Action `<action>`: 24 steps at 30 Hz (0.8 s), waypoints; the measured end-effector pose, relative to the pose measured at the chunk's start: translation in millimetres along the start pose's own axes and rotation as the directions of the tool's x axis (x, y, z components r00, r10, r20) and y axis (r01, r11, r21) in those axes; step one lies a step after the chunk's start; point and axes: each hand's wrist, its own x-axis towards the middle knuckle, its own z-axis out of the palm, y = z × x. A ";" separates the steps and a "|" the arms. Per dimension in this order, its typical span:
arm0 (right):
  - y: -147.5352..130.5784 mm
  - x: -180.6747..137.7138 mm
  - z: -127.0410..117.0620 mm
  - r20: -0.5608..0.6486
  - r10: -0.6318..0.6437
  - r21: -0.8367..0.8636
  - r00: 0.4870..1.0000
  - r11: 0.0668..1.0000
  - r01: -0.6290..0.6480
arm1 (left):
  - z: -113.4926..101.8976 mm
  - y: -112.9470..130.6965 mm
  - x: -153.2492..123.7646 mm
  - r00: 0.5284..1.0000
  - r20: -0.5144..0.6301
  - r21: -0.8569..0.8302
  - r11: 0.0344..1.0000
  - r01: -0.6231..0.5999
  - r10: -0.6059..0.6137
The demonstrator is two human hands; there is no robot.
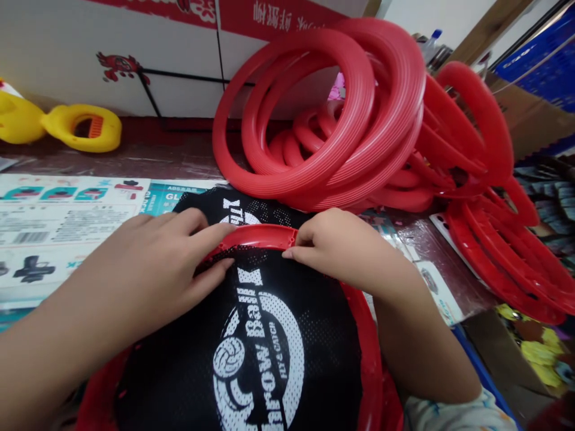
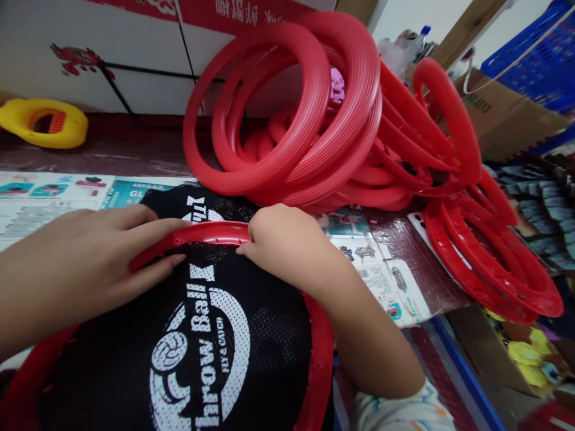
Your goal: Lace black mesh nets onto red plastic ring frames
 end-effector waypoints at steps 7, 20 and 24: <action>-4.3 4.5 5.1 0.005 -0.022 -0.024 1.000 0.999 0.023 | 16.6 8.1 13.0 0.994 -0.058 -0.374 0.921 -0.111 0.096; -14.4 6.6 12.2 0.030 -0.139 -0.020 0.990 0.990 0.140 | 16.6 5.1 14.0 1.000 0.001 -0.572 0.820 -0.004 0.005; -13.5 8.2 13.0 -0.043 -0.109 0.101 0.993 0.988 0.112 | 15.0 9.0 18.7 1.000 0.001 -0.623 0.782 0.022 -0.027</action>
